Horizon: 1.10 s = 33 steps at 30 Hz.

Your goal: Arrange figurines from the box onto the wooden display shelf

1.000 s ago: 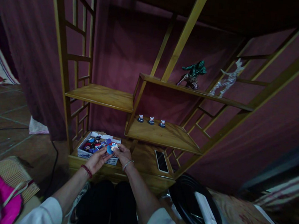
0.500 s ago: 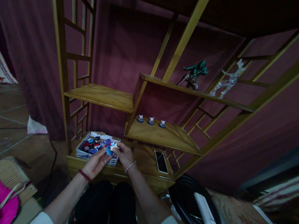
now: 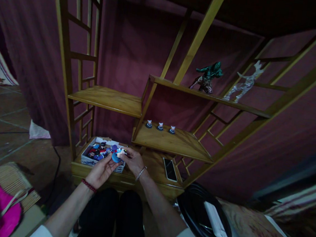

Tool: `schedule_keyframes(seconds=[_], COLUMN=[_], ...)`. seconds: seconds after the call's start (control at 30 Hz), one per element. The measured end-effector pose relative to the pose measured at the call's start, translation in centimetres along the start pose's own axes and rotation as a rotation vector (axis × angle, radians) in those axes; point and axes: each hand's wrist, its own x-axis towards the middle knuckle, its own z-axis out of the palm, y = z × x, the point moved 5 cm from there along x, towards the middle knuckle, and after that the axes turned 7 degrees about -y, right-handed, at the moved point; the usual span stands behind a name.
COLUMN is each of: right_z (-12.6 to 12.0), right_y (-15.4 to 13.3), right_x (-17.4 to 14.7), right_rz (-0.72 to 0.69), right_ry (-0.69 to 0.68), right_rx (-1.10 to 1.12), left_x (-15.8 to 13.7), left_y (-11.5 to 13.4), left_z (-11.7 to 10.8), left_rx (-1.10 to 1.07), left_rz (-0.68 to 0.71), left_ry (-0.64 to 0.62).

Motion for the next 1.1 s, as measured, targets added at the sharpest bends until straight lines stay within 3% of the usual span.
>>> schedule_keyframes(seconds=[0.47, 0.67, 1.1], right_z=[0.1, -0.2, 0.2], right_y=[-1.6, -1.8, -3.1], right_x=[0.2, 0.3, 0.0], right_rz=[-0.033, 0.022, 0.095], right_ry=[-0.112, -0.138, -0.184], right_rx=[-0.057, -0.128, 0.009], left_x=[-0.7, -1.3, -2.1], left_y=[0.1, 0.4, 0.8], left_z=[0.5, 1.1, 1.7], left_rx=[-0.062, -0.04, -0.051], left_rz=[0.02, 0.031, 0.007], left_ry=[-0.029, -0.079, -0.099])
